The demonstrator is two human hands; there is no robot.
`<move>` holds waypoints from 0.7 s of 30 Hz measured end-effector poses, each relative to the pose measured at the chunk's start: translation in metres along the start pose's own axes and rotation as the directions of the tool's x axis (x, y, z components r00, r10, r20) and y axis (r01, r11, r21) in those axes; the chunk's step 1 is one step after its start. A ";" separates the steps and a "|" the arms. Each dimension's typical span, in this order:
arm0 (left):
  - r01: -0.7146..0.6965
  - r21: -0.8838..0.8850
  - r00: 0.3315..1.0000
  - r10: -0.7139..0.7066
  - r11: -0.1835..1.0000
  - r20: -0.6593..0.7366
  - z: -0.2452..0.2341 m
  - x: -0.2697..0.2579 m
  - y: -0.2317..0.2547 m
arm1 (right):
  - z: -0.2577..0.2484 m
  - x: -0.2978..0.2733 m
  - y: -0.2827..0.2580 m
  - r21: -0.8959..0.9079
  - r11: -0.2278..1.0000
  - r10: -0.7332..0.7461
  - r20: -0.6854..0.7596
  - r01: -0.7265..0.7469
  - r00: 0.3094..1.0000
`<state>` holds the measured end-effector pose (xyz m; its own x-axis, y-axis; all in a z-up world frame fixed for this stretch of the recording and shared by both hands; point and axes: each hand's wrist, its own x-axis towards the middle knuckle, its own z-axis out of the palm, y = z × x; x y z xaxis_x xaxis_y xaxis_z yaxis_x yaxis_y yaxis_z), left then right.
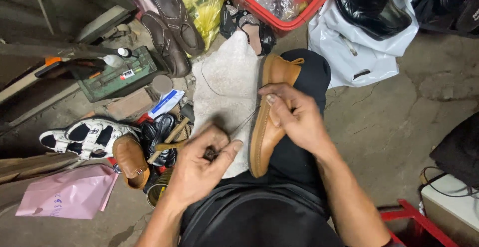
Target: The person sews a brown leather shoe using a needle and thread. They repeatedly push the needle through the shoe's sole and pull the thread to stitch it, working on the shoe while it rests on their lap.
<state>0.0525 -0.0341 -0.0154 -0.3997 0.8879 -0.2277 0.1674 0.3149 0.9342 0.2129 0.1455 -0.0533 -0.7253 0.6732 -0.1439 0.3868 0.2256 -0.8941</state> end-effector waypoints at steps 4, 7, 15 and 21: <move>-0.214 -0.101 0.973 0.203 0.972 -0.106 -0.006 0.010 0.005 | -0.013 0.001 -0.003 0.069 0.997 -0.022 0.046 0.019 0.999; -0.167 -0.052 0.976 0.157 0.985 -0.153 -0.006 0.009 -0.021 | -0.003 -0.007 0.007 0.162 0.987 -0.002 0.095 -0.014 0.996; -0.103 0.226 0.969 0.149 0.969 -0.197 -0.013 0.005 -0.023 | -0.010 -0.017 -0.008 0.088 0.994 0.061 0.121 -0.072 0.991; -0.258 0.047 0.956 0.262 0.965 -0.129 -0.001 -0.005 -0.005 | -0.055 -0.028 -0.005 -0.225 0.974 0.023 0.044 -0.013 0.999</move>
<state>0.0529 -0.0408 -0.0184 -0.4549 0.8884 0.0628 0.3073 0.0904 0.9473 0.2630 0.1639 -0.0219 -0.7406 0.6465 -0.1830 0.5142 0.3700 -0.7738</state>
